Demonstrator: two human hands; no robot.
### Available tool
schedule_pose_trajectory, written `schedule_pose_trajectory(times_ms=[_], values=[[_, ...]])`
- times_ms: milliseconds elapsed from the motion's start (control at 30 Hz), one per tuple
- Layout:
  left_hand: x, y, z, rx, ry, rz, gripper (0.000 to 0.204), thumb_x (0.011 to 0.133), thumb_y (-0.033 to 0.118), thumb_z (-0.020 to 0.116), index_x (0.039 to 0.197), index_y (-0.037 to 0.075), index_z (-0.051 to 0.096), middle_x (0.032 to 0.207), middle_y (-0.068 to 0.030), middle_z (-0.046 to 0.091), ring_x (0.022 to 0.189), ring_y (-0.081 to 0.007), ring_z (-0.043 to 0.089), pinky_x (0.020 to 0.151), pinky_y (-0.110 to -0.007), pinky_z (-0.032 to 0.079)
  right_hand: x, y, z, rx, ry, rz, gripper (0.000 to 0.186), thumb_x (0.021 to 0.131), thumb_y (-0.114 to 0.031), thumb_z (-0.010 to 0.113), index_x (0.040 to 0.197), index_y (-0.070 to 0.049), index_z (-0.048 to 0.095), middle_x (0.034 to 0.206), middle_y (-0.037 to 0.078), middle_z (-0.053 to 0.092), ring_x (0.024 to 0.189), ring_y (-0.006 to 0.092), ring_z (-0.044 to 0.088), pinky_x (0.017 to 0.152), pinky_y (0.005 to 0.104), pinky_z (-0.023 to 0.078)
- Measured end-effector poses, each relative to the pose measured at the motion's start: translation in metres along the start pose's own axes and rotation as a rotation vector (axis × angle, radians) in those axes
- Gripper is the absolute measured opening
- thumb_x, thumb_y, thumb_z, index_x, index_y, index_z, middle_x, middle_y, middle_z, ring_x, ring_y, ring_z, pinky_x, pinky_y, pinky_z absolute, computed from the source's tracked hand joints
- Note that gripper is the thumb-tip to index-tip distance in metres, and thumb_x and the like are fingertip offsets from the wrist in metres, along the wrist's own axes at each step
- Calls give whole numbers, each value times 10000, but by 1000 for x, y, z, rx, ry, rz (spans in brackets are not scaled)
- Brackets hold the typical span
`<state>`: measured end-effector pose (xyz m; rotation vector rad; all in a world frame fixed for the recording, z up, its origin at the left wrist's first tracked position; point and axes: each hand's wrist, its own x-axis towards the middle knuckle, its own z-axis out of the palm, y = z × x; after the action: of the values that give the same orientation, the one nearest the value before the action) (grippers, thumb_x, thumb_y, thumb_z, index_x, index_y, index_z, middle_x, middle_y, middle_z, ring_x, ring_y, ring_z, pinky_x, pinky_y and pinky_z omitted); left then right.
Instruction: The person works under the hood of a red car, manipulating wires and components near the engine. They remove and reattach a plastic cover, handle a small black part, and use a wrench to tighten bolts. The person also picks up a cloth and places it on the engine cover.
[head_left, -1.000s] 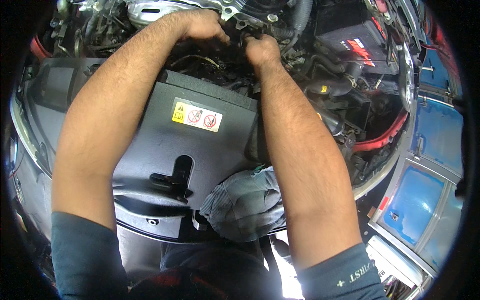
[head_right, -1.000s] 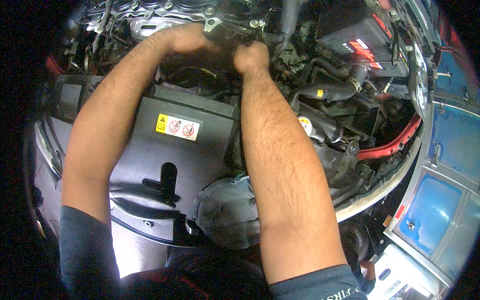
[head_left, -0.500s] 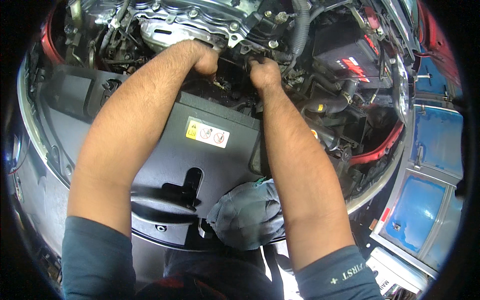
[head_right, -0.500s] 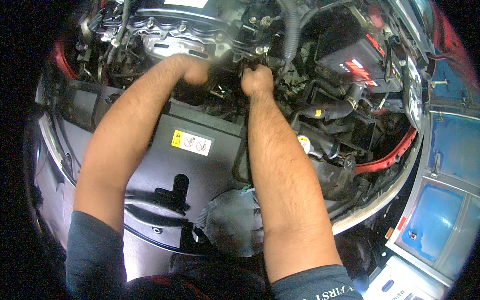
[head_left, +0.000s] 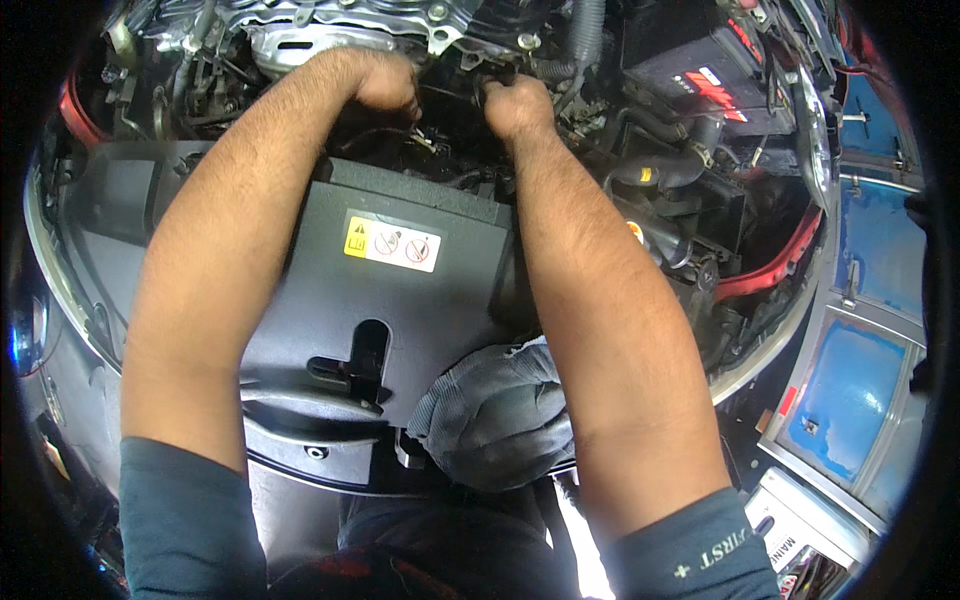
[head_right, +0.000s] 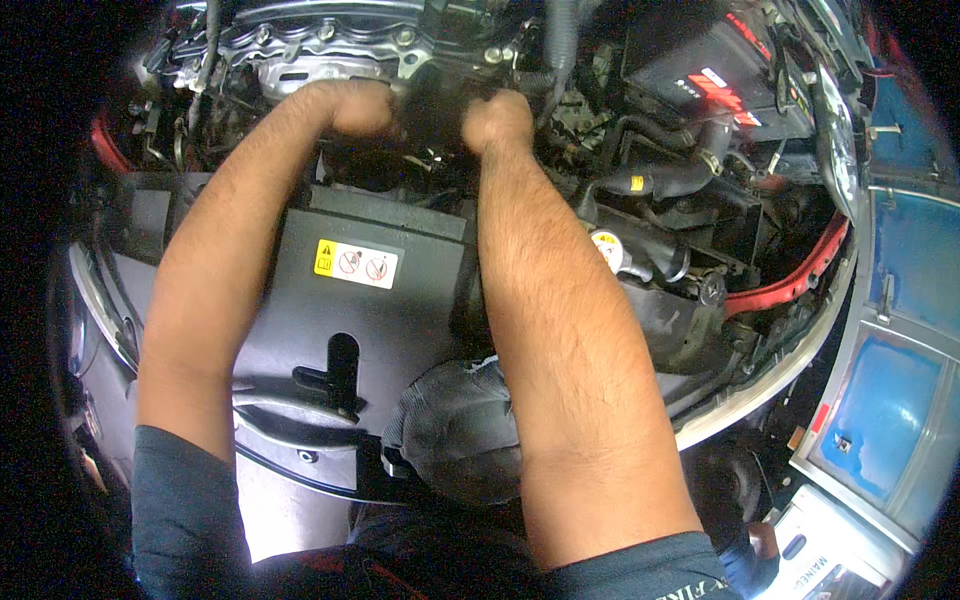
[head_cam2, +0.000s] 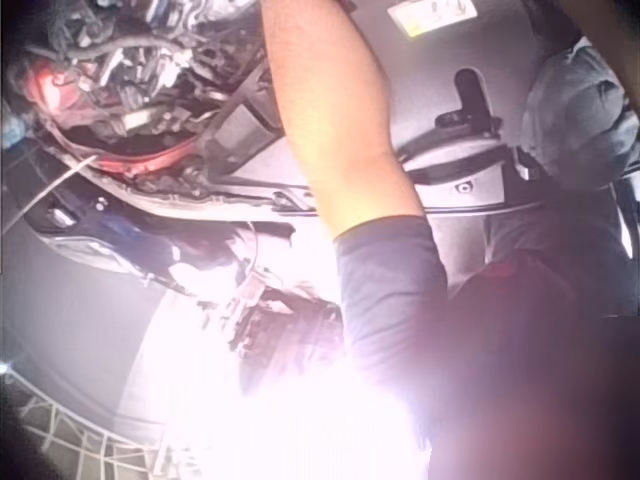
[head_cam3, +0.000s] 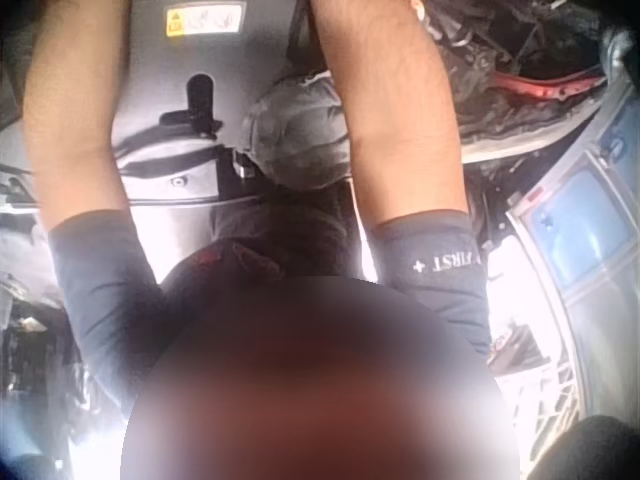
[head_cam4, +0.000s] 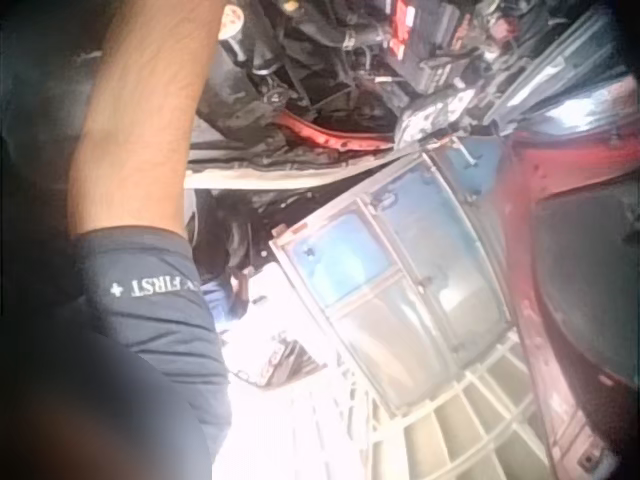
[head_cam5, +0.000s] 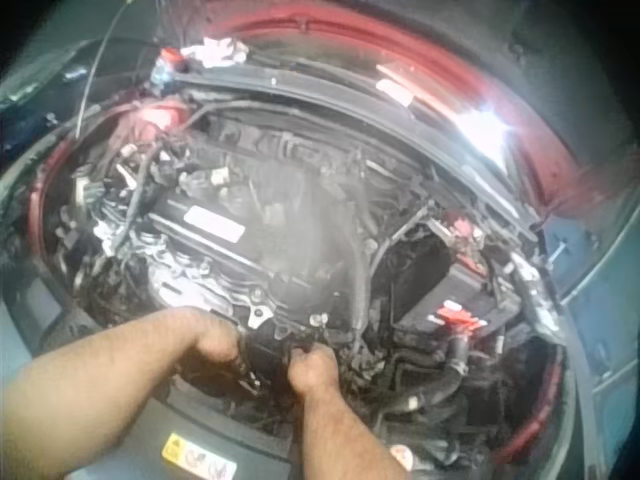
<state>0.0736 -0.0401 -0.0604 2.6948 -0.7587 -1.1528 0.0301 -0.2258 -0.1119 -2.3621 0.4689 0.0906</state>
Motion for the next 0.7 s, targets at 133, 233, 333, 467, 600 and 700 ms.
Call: schedule_pose_trajectory(times_ms=[133, 233, 333, 467, 600, 700], values=[[-1, -2, 3, -42, 79, 19, 465, 867, 327, 649, 1275, 111, 595, 1209, -145, 654, 1076, -283, 634, 963, -402, 476, 1, -4, 1, 128, -61, 39, 352, 843, -211, 603, 1011, 91, 669, 1062, 278, 663, 1028, 382, 650, 910, 422, 496], [0, -4, 3, -29, 86, -11, 459, 865, 321, 654, 1270, 111, 595, 1204, -147, 655, 1091, -280, 629, 974, -403, 470, -4, -6, -4, 35, -11, 43, 346, 850, -204, 599, 1020, 89, 668, 1068, 272, 664, 1034, 377, 648, 916, 421, 490], [4, -8, 5, -79, 94, 22, 441, 880, 390, 648, 1211, 98, 662, 1218, -104, 659, 1119, -265, 627, 998, -405, 470, -5, -10, -7, 48, -37, 51, 352, 854, -210, 601, 1037, 85, 663, 1082, 270, 662, 1050, 374, 642, 925, 420, 483], [11, -9, 8, -60, 142, 101, 459, 881, 395, 646, 1202, 66, 659, 1223, -119, 654, 1130, -267, 620, 1005, -396, 465, -6, -9, -7, 73, -44, 24, 362, 857, -216, 599, 1057, 80, 655, 1099, 273, 654, 1063, 389, 629, 938, 419, 477], [9, -10, 6, -25, 125, 53, 456, 861, 398, 665, 1125, 27, 667, 1127, -195, 673, 1057, -327, 641, 952, -423, 477, -3, -3, -3, 72, -52, -1, 361, 858, -207, 584, 1072, 75, 650, 1104, 280, 648, 1071, 397, 621, 950, 420, 470], [6, -9, 5, -63, 100, 74, 487, 857, 423, 668, 1159, 42, 660, 1155, -191, 662, 1090, -317, 624, 967, -407, 464, 2, 2, 5, 148, -43, 70, 344, 905, -206, 622, 1139, 45, 636, 1019, 192, 692, 912, 285, 674, 832, 377, 506]])
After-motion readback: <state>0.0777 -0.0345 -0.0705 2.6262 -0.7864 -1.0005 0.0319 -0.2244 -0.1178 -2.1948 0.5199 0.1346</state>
